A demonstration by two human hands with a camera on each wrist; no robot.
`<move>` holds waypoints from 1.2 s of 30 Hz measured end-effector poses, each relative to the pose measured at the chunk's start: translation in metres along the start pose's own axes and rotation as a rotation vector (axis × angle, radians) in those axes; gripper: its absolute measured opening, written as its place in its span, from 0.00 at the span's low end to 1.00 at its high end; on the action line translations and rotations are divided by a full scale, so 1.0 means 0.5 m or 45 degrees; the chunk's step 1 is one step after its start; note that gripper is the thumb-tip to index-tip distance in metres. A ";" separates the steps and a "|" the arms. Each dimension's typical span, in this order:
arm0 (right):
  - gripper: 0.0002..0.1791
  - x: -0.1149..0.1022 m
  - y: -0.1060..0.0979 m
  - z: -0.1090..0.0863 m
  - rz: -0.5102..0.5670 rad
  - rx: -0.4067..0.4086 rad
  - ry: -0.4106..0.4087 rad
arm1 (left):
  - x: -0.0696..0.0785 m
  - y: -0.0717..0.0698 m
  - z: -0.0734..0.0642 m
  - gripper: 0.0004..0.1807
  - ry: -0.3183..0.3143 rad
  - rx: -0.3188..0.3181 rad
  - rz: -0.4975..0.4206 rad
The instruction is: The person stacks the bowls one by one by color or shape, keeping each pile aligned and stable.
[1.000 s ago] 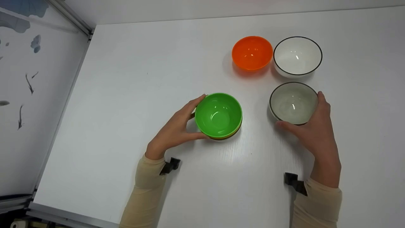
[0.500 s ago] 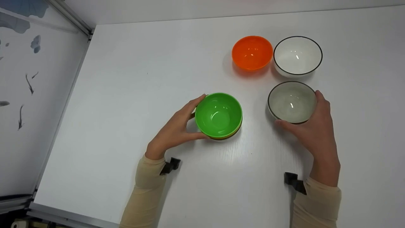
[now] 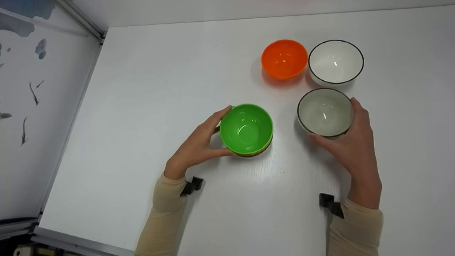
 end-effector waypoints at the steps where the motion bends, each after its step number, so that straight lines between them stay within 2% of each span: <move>1: 0.63 -0.001 -0.001 -0.001 0.000 0.013 -0.009 | 0.000 0.000 0.000 0.59 0.000 0.000 0.003; 12: 0.61 -0.028 -0.014 -0.010 0.022 0.129 -0.090 | 0.001 0.000 0.000 0.59 -0.003 -0.006 0.032; 19: 0.60 -0.039 -0.020 -0.013 0.033 0.156 -0.114 | 0.001 0.000 0.000 0.59 0.003 -0.007 0.033; 36: 0.60 -0.100 -0.035 -0.028 0.179 0.276 -0.209 | -0.002 0.000 0.001 0.60 -0.016 -0.003 0.018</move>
Point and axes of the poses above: each hand's wrist, its own z-axis towards the middle knuckle, its own y-axis out of the palm, x = y × z, the point moved 6 cm from there along z, towards the middle knuckle, and after that the axes turned 14 degrees about -z, right-handed, at the moved point
